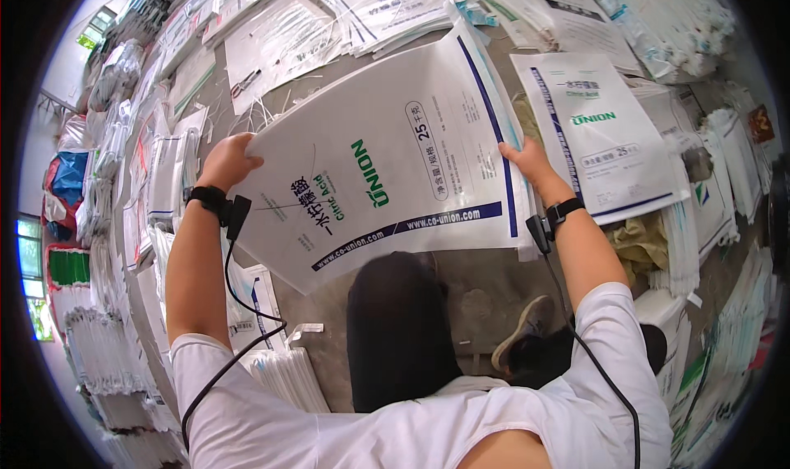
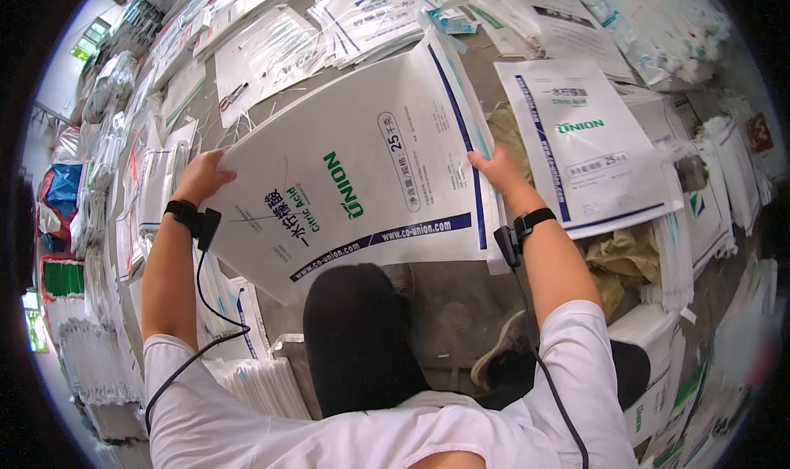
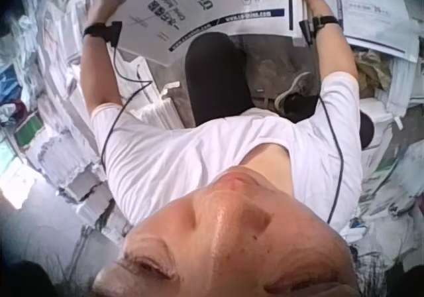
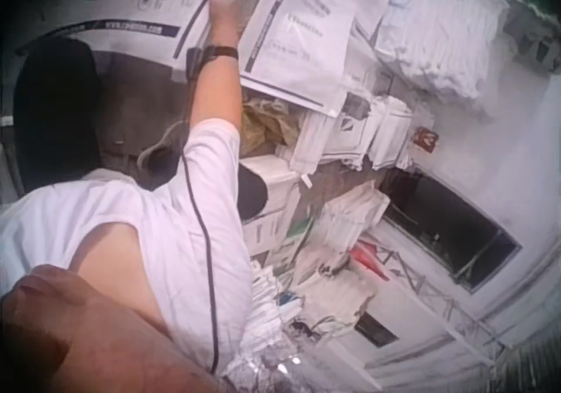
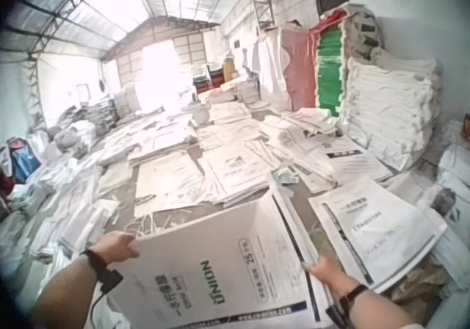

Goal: Folding and organizing large plastic bags on the floor.

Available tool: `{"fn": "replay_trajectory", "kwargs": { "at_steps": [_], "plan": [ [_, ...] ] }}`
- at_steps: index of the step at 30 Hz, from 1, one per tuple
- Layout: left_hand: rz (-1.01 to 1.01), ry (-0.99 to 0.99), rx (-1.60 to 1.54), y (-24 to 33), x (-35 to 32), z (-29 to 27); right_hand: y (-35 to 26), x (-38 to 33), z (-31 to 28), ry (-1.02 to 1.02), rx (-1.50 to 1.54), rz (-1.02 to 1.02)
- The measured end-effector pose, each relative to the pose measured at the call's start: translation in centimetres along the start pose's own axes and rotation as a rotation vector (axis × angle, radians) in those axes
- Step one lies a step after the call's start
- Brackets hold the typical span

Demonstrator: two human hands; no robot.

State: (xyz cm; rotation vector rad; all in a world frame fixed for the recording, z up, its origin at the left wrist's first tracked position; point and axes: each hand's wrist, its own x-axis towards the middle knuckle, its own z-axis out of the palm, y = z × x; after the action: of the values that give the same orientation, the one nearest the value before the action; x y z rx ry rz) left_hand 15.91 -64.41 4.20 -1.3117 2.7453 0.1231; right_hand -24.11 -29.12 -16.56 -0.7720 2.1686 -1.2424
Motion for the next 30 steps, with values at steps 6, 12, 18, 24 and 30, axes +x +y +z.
{"fn": "replay_trajectory", "kwargs": {
  "at_steps": [6, 12, 18, 24, 30],
  "plan": [
    [-0.043, -0.198, -0.059, -2.3, 10.5, 4.2, 5.4, 9.9, 4.4, -0.153, 0.059, 0.113],
    [-0.098, -0.113, 0.171, -5.7, 16.7, 12.2, 8.4, 15.1, 7.9, -0.301, 0.025, 0.189],
    [0.044, 0.267, -0.295, -6.5, 8.5, 28.2, 10.3, 16.2, 9.4, -0.292, -0.063, 0.236],
    [-0.971, -0.672, -1.468, 4.3, -12.0, 38.0, 9.6, 15.8, 8.2, -0.301, -0.050, 0.295],
    [-1.250, -0.526, -2.024, 6.4, -15.3, 41.1, 8.6, 9.9, 7.8, -0.318, -0.077, 0.224]
  ]
}}
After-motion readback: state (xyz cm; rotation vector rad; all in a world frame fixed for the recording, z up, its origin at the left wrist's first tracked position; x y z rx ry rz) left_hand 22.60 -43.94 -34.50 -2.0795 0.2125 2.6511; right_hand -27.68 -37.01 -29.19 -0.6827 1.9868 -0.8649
